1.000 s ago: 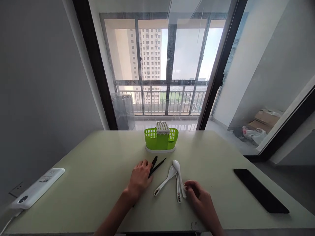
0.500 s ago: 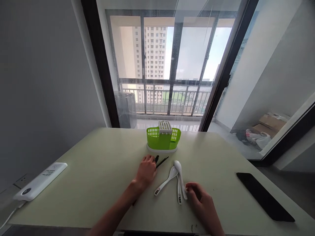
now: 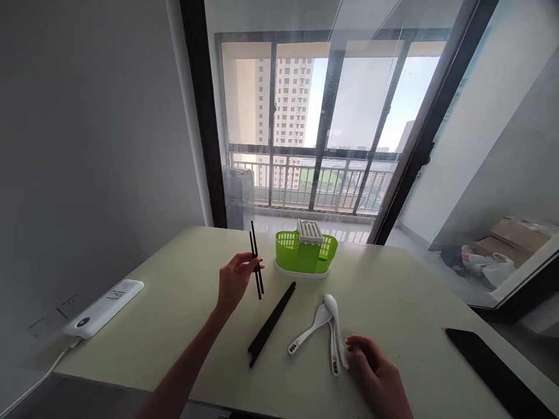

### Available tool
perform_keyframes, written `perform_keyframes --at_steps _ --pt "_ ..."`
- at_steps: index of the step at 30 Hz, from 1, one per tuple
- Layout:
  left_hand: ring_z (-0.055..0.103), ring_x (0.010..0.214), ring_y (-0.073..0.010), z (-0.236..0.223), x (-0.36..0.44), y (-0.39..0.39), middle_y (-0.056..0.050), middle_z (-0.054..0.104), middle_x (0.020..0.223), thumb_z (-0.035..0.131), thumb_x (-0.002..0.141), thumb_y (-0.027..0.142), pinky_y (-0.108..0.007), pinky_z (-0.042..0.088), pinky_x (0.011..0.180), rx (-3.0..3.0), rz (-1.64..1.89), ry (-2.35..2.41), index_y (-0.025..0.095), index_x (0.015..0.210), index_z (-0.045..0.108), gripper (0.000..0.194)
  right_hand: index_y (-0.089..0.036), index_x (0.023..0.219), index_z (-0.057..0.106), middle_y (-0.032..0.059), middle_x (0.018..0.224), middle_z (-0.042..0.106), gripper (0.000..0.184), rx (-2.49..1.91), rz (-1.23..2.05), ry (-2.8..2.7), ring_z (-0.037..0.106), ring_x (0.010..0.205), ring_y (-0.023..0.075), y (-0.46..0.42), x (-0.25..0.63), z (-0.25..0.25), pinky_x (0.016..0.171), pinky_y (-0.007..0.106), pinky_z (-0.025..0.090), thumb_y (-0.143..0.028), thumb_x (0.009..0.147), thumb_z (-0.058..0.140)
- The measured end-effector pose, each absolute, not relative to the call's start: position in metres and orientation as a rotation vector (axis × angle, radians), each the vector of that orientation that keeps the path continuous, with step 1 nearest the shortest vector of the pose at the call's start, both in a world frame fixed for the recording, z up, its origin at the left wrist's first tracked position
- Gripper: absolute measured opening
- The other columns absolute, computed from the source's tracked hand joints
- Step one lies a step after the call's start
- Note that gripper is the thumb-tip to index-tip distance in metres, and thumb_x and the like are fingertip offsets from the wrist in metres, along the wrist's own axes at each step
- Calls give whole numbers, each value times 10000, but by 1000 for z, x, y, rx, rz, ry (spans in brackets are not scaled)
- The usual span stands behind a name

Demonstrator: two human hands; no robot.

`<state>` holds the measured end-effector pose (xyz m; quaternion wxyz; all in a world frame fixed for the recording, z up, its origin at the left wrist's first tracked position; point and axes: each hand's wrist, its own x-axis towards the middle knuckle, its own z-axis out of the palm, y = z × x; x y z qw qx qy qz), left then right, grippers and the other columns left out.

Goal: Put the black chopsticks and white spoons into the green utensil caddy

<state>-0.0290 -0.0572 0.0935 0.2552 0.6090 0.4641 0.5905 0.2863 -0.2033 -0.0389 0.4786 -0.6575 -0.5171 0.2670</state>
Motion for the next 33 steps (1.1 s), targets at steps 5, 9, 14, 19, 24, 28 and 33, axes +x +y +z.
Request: perform_keyframes --at_steps 5,9,14,19,24,28,33 --pt "798 857 -250 75 -37 -58 -10 822 841 759 844 459 -342 610 817 1678 1646 1277 238 960 696 258 -235 921 694 52 866 762 300 -1521 391 -1189 732 802 234 -191 277 -11 705 309 560 -482 875 529" --pt "799 853 -243 65 -33 -60 -3 823 852 730 871 447 -358 621 834 1744 1674 1250 247 960 694 221 -249 956 654 31 905 732 212 -1275 378 -1468 703 827 194 -160 243 54 766 306 546 -379 971 487" --pt "799 860 -249 60 -29 -58 -6 825 881 733 870 444 -377 631 856 1731 1692 1203 251 961 696 217 -245 1141 623 47 992 706 207 -962 418 -1728 685 851 175 -103 188 122 765 293 552 -334 1004 495" --pt "800 852 -255 56 -29 -57 -10 824 879 728 871 451 -379 642 832 1728 1699 1179 251 996 698 237 -231 1368 549 45 989 677 426 -935 398 -2003 650 837 167 -53 151 150 736 285 531 -418 987 574" --pt "799 859 -238 52 -33 -58 0 824 859 704 890 439 -367 622 848 1733 1652 1253 255 1019 684 226 -226 1004 710 -19 765 644 218 -883 390 -2106 590 697 126 -32 132 164 686 245 466 -404 990 585" --pt "796 868 -231 49 -35 -57 3 824 863 681 904 434 -363 608 862 1797 1579 1293 259 1019 674 210 -226 920 719 -16 786 667 203 -846 369 -2167 573 668 112 -31 129 170 673 236 429 -380 982 603" --pt "795 874 -232 44 -35 -55 5 824 887 677 896 448 -364 615 862 1802 1511 1291 271 1021 697 219 -215 891 697 -6 784 684 262 -877 329 -2162 559 637 118 -29 134 167 660 249 406 -400 1004 551"
